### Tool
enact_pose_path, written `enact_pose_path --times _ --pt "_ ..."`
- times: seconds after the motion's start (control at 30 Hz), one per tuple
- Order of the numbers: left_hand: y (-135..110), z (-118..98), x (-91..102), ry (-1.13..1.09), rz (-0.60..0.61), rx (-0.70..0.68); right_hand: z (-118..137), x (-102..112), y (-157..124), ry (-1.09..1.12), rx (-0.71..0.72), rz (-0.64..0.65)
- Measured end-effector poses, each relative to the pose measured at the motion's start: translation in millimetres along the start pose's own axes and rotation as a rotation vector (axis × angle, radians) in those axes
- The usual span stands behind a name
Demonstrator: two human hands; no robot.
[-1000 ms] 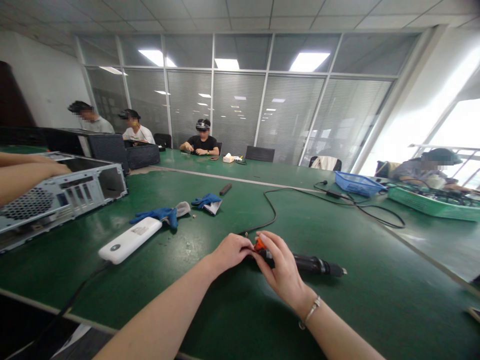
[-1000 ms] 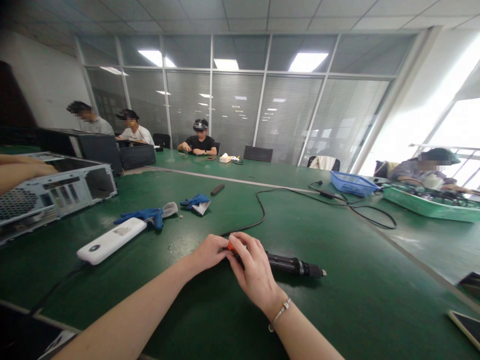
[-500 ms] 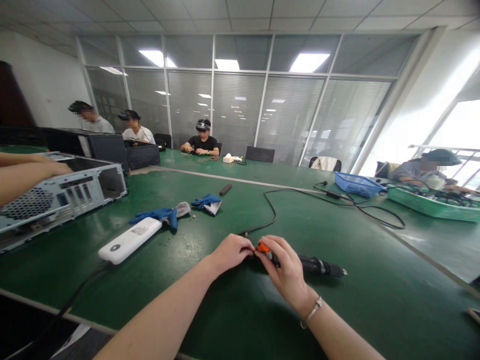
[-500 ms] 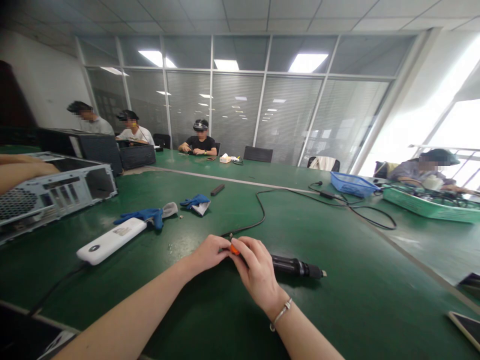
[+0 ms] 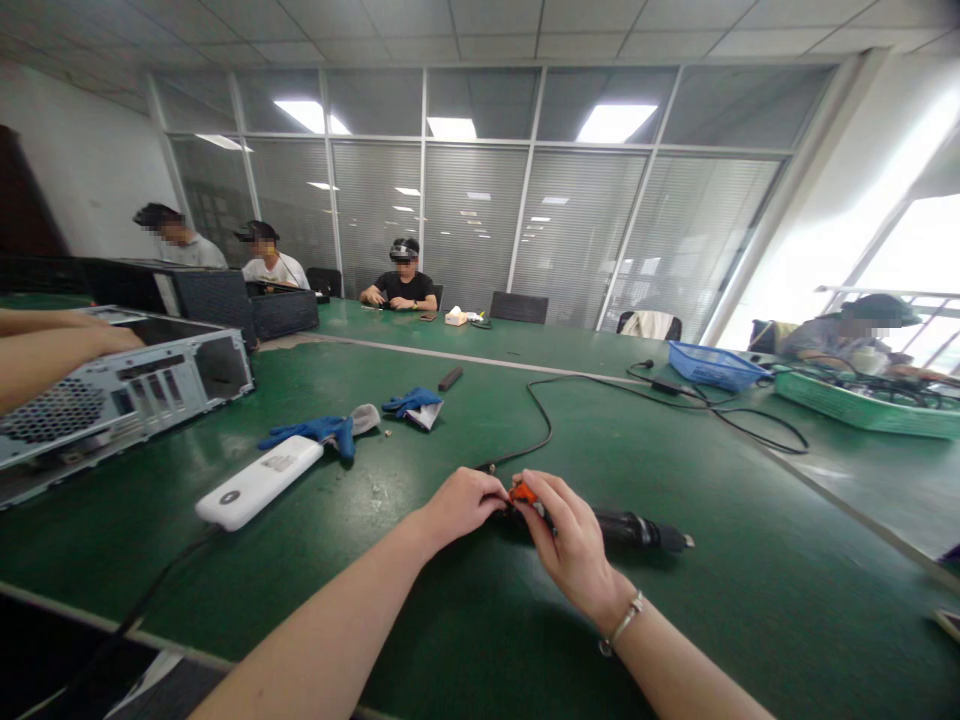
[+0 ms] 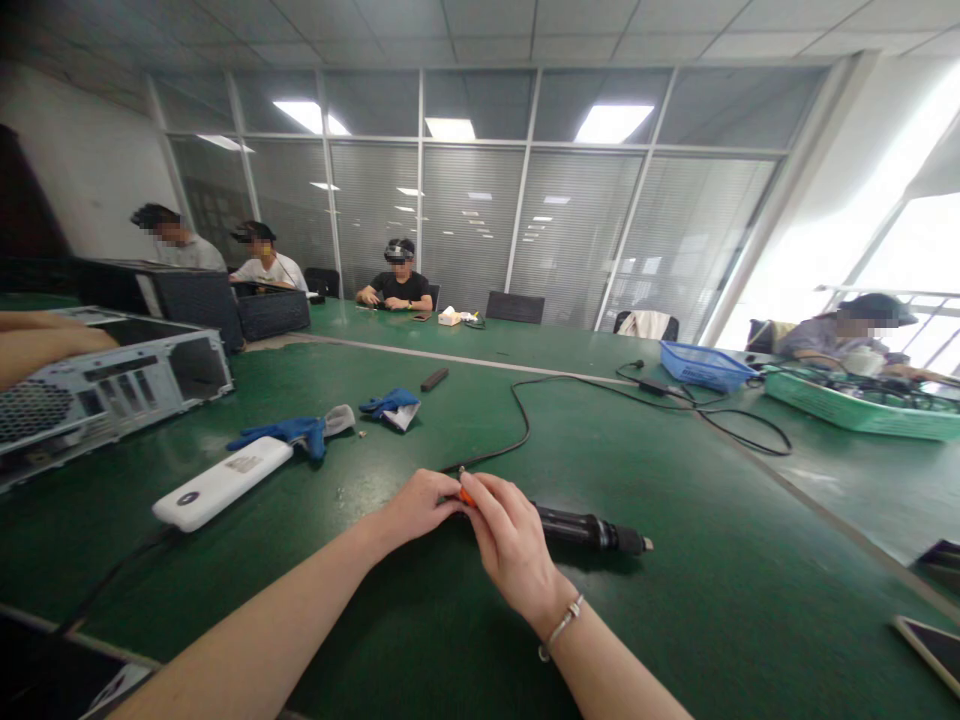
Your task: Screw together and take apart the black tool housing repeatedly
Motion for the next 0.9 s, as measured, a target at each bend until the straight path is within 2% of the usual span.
enact_pose_path --times 0.17,0.37,0.47,0.53,0.6,0.7,0.77,0.9 --pt "0 -1 -0.3 0.022 -0.009 -0.012 0 -2 -2 0.001 0.017 0.037" --pt "-2 -2 1.9 0.031 -0.017 -0.030 2 5 -2 0.138 0.012 -0.137" --pt "-3 -7 7.2 0.010 -0.067 -0.118 -1 6 -8 0.211 -0.020 -0.208" --pt "-4 -12 10.4 -0.031 -0.102 -0.195 -2 4 -13 0.209 -0.100 -0.233" --pt "-5 -19 12.0 -0.085 -0.133 -0.238 -3 1 -17 0.176 -0.236 -0.230" --pt "-7 -26 11.5 -0.162 -0.179 -0.224 -1 -4 -16 0.168 -0.402 -0.165" --pt "-7 -28 10.3 -0.200 -0.180 -0.181 1 -4 -12 0.159 -0.425 -0.106" --pt "-6 -23 9.6 -0.260 -0.157 -0.082 -1 2 -1 0.041 -0.384 -0.028"
Point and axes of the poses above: each hand's wrist, its own y-axis towards the middle knuckle, its own x-axis out of the back of the hand, z = x × y, the point moved 1 cm from there along y, towards the middle knuckle, and after that the axes turned 12 degrees about -z, right-handed, at the moved point
